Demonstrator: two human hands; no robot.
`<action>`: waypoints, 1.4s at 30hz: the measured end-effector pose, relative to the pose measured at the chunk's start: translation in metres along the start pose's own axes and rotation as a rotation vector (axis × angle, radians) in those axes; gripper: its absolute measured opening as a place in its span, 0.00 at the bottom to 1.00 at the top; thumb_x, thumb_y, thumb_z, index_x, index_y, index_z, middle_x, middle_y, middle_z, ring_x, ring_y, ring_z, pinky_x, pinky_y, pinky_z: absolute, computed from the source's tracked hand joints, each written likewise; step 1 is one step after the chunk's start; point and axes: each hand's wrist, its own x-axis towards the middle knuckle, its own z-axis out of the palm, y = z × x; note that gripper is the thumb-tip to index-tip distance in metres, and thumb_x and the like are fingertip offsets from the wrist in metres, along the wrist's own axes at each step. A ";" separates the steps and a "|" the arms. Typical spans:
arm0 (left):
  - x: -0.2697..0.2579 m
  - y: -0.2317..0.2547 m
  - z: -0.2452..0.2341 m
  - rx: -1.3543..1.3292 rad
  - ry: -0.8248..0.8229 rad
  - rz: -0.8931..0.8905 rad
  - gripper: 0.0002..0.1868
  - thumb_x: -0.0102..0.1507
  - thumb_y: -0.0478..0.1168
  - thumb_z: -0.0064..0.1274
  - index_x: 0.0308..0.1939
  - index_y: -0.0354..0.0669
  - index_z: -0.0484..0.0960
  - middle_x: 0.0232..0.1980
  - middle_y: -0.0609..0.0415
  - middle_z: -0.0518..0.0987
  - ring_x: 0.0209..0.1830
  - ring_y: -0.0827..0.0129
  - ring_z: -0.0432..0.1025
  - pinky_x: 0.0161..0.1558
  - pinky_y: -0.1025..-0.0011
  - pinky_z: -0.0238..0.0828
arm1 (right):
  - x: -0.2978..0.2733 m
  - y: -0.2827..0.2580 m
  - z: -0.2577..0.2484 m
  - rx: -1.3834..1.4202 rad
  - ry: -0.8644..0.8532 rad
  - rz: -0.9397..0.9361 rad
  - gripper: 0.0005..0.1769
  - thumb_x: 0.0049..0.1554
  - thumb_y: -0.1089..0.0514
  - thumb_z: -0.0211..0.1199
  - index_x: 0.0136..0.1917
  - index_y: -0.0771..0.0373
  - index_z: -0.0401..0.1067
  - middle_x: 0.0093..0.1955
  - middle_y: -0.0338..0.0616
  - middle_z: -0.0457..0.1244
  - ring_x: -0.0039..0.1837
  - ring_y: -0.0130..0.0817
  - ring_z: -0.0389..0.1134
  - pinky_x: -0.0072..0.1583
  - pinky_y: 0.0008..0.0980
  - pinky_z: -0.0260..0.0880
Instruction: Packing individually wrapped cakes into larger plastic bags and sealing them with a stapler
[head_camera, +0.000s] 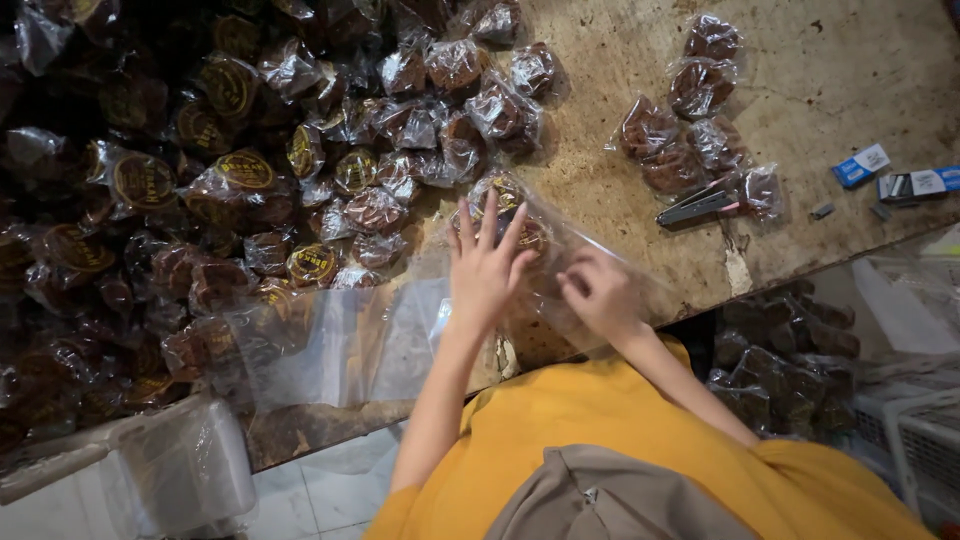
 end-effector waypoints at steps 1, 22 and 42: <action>0.005 0.001 -0.004 -0.002 -0.003 0.003 0.34 0.71 0.69 0.28 0.79 0.72 0.59 0.85 0.51 0.47 0.84 0.43 0.28 0.77 0.44 0.17 | 0.013 -0.011 -0.011 -0.002 0.000 0.005 0.08 0.49 0.45 0.72 0.41 0.44 0.78 0.53 0.25 0.69 0.54 0.31 0.72 0.56 0.33 0.70; 0.020 0.079 -0.002 0.228 -0.152 0.067 0.44 0.56 0.69 0.57 0.73 0.57 0.69 0.76 0.33 0.61 0.76 0.30 0.52 0.70 0.31 0.46 | 0.097 0.053 -0.217 0.929 -0.857 0.547 0.33 0.37 0.74 0.64 0.59 0.63 0.82 0.54 0.54 0.76 0.55 0.40 0.74 0.59 0.44 0.74; -0.022 0.122 -0.025 -0.707 0.201 0.091 0.15 0.59 0.26 0.56 0.48 0.42 0.87 0.45 0.50 0.85 0.42 0.56 0.81 0.44 0.65 0.79 | 0.106 0.103 -0.113 0.635 0.600 0.652 0.45 0.63 0.63 0.75 0.79 0.55 0.47 0.77 0.70 0.44 0.80 0.64 0.47 0.80 0.56 0.45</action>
